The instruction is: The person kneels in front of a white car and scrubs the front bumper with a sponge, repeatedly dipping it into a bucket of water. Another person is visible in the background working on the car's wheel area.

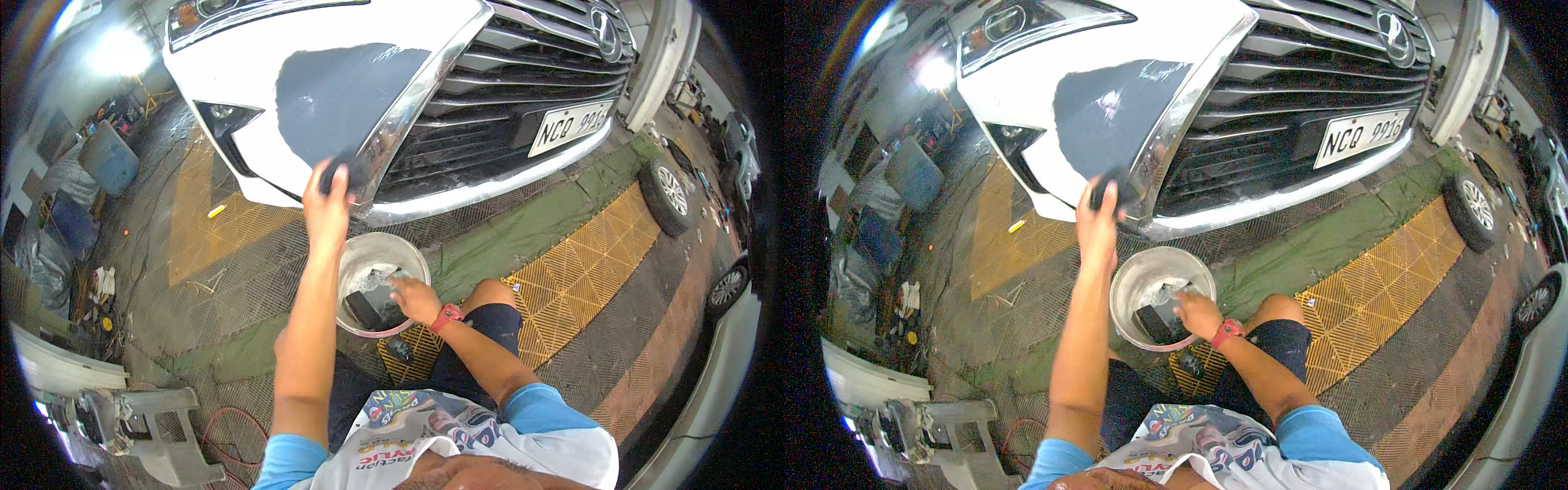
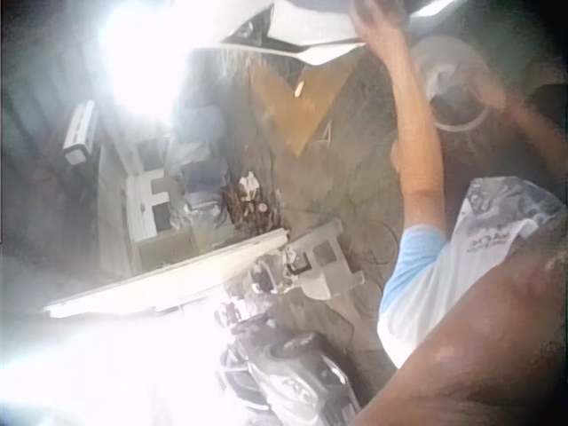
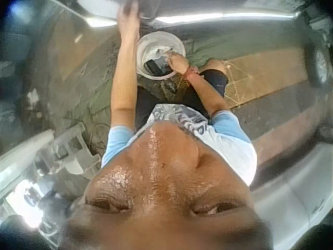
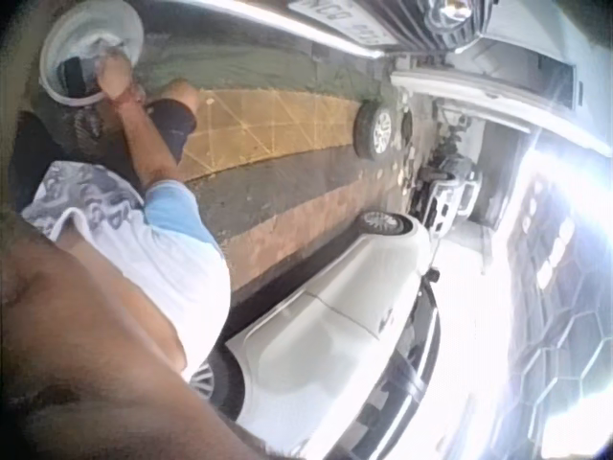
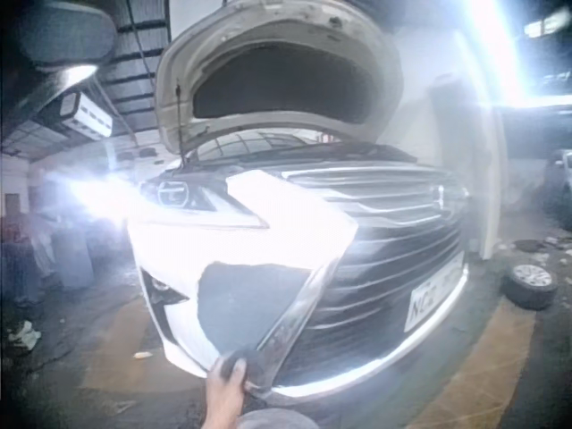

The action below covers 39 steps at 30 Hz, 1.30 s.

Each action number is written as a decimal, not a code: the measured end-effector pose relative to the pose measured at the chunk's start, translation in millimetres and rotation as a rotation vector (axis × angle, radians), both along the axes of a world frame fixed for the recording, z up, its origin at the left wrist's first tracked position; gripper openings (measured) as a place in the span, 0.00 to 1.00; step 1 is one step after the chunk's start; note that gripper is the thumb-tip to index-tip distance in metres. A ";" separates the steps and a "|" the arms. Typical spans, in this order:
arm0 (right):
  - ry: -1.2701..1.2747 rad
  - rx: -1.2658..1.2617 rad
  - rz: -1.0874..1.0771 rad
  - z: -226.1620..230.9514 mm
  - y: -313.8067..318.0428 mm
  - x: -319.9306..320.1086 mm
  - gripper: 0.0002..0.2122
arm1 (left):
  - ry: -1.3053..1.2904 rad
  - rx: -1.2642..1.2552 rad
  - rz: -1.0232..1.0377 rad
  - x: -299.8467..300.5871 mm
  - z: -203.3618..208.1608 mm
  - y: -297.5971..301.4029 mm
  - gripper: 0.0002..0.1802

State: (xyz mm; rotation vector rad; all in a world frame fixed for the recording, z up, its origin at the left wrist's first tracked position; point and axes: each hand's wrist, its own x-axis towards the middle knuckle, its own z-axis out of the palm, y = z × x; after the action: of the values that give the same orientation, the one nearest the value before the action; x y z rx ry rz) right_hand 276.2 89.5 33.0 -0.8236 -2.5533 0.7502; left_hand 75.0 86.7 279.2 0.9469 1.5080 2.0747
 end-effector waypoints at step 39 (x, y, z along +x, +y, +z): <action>-0.436 0.020 0.181 -23.4 11.9 -18.5 0.21 | 0.907 0.000 0.302 -17.1 155.5 97.6 0.19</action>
State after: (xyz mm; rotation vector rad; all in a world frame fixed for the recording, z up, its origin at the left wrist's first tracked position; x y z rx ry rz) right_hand 257.7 101.3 9.5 -0.8327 -3.0505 0.6520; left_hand 57.9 184.3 434.7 1.9252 2.1709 1.9048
